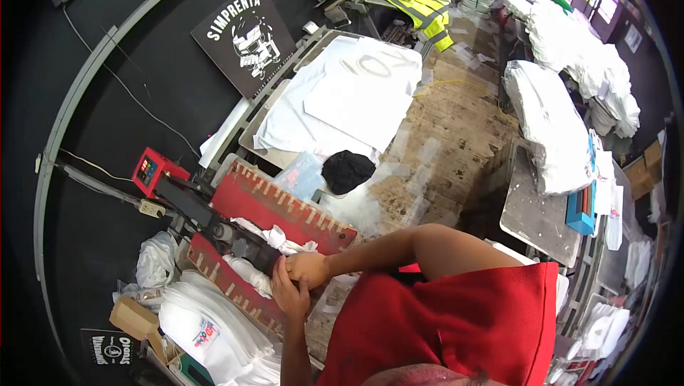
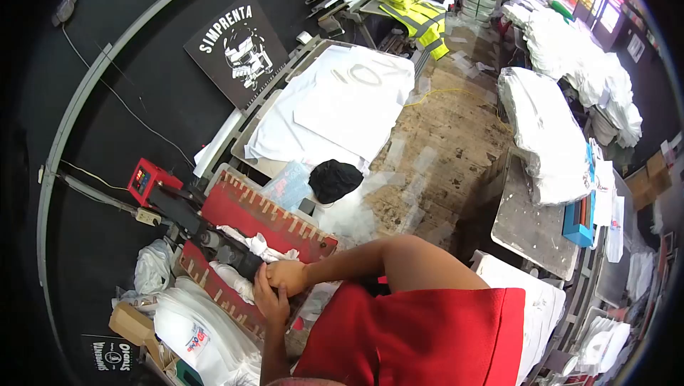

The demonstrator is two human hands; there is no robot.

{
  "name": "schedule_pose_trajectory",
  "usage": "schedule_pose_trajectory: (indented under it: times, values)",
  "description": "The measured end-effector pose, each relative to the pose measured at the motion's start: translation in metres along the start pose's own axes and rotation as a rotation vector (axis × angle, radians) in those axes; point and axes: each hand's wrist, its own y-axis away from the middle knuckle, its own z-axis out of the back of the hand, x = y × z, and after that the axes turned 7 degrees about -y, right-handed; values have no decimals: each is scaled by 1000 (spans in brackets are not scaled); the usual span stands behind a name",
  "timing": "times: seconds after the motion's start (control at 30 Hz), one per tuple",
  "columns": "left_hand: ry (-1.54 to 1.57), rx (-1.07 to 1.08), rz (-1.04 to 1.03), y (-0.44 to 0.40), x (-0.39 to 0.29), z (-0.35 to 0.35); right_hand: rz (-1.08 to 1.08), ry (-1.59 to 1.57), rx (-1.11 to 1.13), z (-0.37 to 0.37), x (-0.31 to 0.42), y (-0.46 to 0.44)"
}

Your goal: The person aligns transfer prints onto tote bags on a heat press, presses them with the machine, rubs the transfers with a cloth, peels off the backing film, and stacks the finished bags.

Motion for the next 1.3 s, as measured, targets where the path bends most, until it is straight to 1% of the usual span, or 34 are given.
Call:
schedule_pose_trajectory:
  times: [0.03,0.1,0.13,0.17,0.2,0.23,0.27,0.3,0.33,0.37,0.4,0.43,0.47,0.5,0.53,0.57,0.6,0.63,0.67,0.7,0.73,0.77,0.83,0.87,0.97,1.03,1.17,1.23,1.3]
  values:
    - [1,-11,-7,-2,-3,-1,-35,79,75,4,1,2]
    - [76,-9,70,3,-7,3,-54,79,93,5,3,7]
    - [78,-6,53,3,-9,4,-65,70,119,3,4,5]
    - [75,-14,58,1,-11,4,-178,90,233,10,11,4]
    - [77,-37,62,2,-12,7,-170,118,330,17,16,0]
    - [103,-48,81,2,-12,9,-203,123,347,20,20,-3]
    - [109,-29,104,3,-12,12,-152,158,307,16,16,-3]
    - [67,-80,80,8,-4,7,-185,49,366,20,16,-5]
    - [83,-74,80,9,-4,12,-44,98,219,4,0,2]
    - [63,-109,66,11,-4,13,-61,5,138,-11,-14,10]
    - [17,-132,80,19,3,7,90,79,98,-1,-5,0]
    - [40,-56,150,21,1,12,-44,67,293,-5,-12,2]
    - [54,-91,134,24,7,4,25,-22,289,8,6,-12]
    - [53,-156,89,27,11,1,-109,-24,364,10,14,-14]
    - [73,-147,124,28,7,9,67,38,268,2,5,-16]
    - [-10,-220,109,32,9,4,32,160,275,-8,-10,-10]
    - [-4,-219,127,34,6,6,0,75,297,-9,-11,-11]
    - [24,-226,127,36,8,4,52,111,387,-9,-23,-9]
    - [43,-248,102,38,10,-2,-17,150,427,-11,-26,-10]
    - [60,-276,91,38,14,-9,-24,160,437,-13,-28,-8]
    - [45,-246,123,39,13,-7,-14,157,428,-14,-31,-8]
    - [49,-235,101,39,13,-6,-5,151,417,-14,-35,-7]
    - [11,-245,122,39,11,-8,-1,147,394,-16,-41,-1]
    - [6,-255,154,40,12,-11,3,148,388,-16,-42,1]
    - [-12,-314,158,39,13,-17,1,136,377,-16,-43,2]
    - [-29,-377,127,37,12,-18,3,132,377,-16,-44,4]
    - [-85,-350,141,37,11,-14,-8,128,373,-15,-43,7]
    - [-41,-398,117,37,12,-14,-12,122,370,-15,-44,7]
    - [-43,-392,115,37,14,-14,-13,118,366,-15,-45,8]
